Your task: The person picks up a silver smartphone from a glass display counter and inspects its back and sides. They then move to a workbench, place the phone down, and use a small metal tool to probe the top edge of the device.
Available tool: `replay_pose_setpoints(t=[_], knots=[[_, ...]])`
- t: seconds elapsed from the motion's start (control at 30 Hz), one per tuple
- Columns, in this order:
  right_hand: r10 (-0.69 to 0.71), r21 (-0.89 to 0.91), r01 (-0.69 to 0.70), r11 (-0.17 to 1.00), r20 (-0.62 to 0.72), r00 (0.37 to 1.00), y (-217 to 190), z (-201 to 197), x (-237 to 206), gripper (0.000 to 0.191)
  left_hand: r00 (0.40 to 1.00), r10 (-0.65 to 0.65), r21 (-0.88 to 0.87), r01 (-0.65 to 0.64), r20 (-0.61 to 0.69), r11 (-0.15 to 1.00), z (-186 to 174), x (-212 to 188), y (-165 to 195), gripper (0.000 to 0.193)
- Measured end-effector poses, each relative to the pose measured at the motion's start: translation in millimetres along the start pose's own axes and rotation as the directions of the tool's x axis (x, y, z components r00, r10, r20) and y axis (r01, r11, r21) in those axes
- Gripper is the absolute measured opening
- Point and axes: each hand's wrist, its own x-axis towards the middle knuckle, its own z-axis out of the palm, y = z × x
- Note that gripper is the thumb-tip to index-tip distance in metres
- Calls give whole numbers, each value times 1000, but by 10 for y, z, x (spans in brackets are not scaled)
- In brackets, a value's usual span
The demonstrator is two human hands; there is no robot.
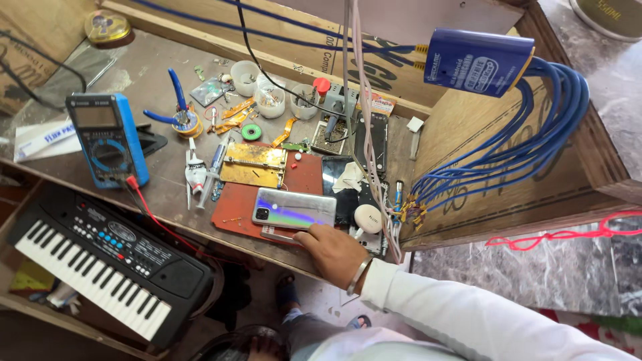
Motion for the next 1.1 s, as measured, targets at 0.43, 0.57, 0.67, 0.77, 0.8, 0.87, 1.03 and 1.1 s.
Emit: replay_pose_setpoints(t=[0.43,0.57,0.67,0.77,0.8,0.87,1.03,1.1], knots=[[48,-12,-47,999,100,994,119,79,-54,37,984,53,132,-76,172,988,317,212,465,43],[3,-7,-2,1000,111,994,108,-16,-107,32,974,56,134,-87,220,987,307,168,607,44],[-42,25,41,999,27,999,107,-46,-119,32,975,44,178,-84,218,980,236,117,702,45],[3,47,-5,999,39,999,134,-27,-113,34,993,17,175,-37,113,984,116,129,815,46],[1,52,-3,999,32,999,151,-18,-102,36,992,28,157,-47,124,986,74,150,852,45],[6,64,-7,998,22,1000,165,3,-100,40,987,56,119,-75,151,990,-15,232,906,45],[30,97,-32,995,17,999,166,-36,-78,41,992,32,-29,-28,121,999,-189,502,840,53],[32,110,-35,993,27,999,133,-62,-54,40,998,-69,-133,70,17,989,-214,538,727,53]])
